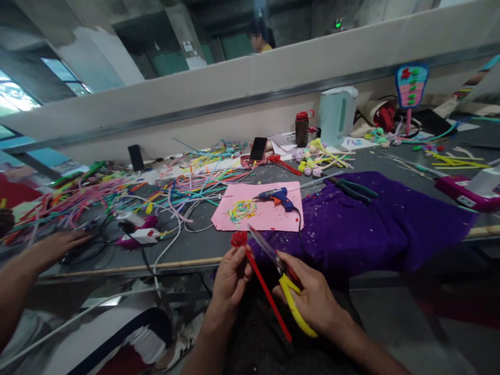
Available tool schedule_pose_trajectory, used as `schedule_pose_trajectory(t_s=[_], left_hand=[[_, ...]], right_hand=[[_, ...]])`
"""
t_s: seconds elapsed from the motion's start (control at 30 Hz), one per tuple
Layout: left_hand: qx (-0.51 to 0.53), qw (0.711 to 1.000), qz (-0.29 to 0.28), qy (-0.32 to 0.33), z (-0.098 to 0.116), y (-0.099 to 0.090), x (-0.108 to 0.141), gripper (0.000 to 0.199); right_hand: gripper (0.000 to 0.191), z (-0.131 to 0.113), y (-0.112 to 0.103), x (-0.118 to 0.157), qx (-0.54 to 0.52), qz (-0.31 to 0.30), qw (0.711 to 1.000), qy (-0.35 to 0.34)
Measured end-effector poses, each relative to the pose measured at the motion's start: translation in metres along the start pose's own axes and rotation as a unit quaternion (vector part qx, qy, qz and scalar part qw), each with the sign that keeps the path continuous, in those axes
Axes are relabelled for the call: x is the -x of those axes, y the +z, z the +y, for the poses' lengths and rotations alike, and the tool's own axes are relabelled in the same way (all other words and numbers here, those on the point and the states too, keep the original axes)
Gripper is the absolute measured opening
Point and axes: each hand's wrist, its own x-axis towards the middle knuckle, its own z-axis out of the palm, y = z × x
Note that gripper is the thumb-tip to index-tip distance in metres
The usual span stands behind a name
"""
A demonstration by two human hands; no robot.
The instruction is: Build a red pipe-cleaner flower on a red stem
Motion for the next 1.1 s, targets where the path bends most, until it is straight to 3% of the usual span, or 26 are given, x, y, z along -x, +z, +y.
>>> schedule_pose_trajectory(t_s=[0.13, 0.27, 0.43, 0.67, 0.87, 0.97, 1.1], left_hand=[[0.002, 1.000, 0.004, 0.002, 0.003, 0.000, 0.000, 0.024], [0.007, 1.000, -0.006, 0.012, 0.007, 0.004, 0.000, 0.024], [0.004, 0.999, -0.035, 0.005, 0.010, 0.006, 0.001, 0.024], [0.007, 1.000, -0.017, 0.010, 0.011, 0.006, 0.000, 0.028], [0.024, 0.999, -0.043, 0.023, 0.018, 0.010, 0.001, 0.026], [0.032, 0.998, -0.049, 0.020, 0.022, 0.009, 0.001, 0.026], [0.039, 0.998, -0.047, 0.012, 0.025, 0.008, 0.001, 0.028]], right_hand=[[0.048, -0.013, -0.002, -0.005, -0.149, -0.013, 0.984, 0.099], [0.042, -0.031, 0.003, -0.021, -0.314, -0.043, 0.931, 0.182], [0.040, -0.046, 0.017, -0.041, -0.441, -0.044, 0.882, 0.163], [0.041, -0.042, 0.025, -0.044, -0.411, -0.015, 0.901, 0.140], [0.041, -0.036, 0.019, -0.044, -0.371, 0.009, 0.915, 0.158], [0.042, -0.028, 0.013, -0.039, -0.333, 0.028, 0.931, 0.147], [0.049, -0.014, 0.000, -0.027, -0.259, 0.009, 0.959, 0.113]])
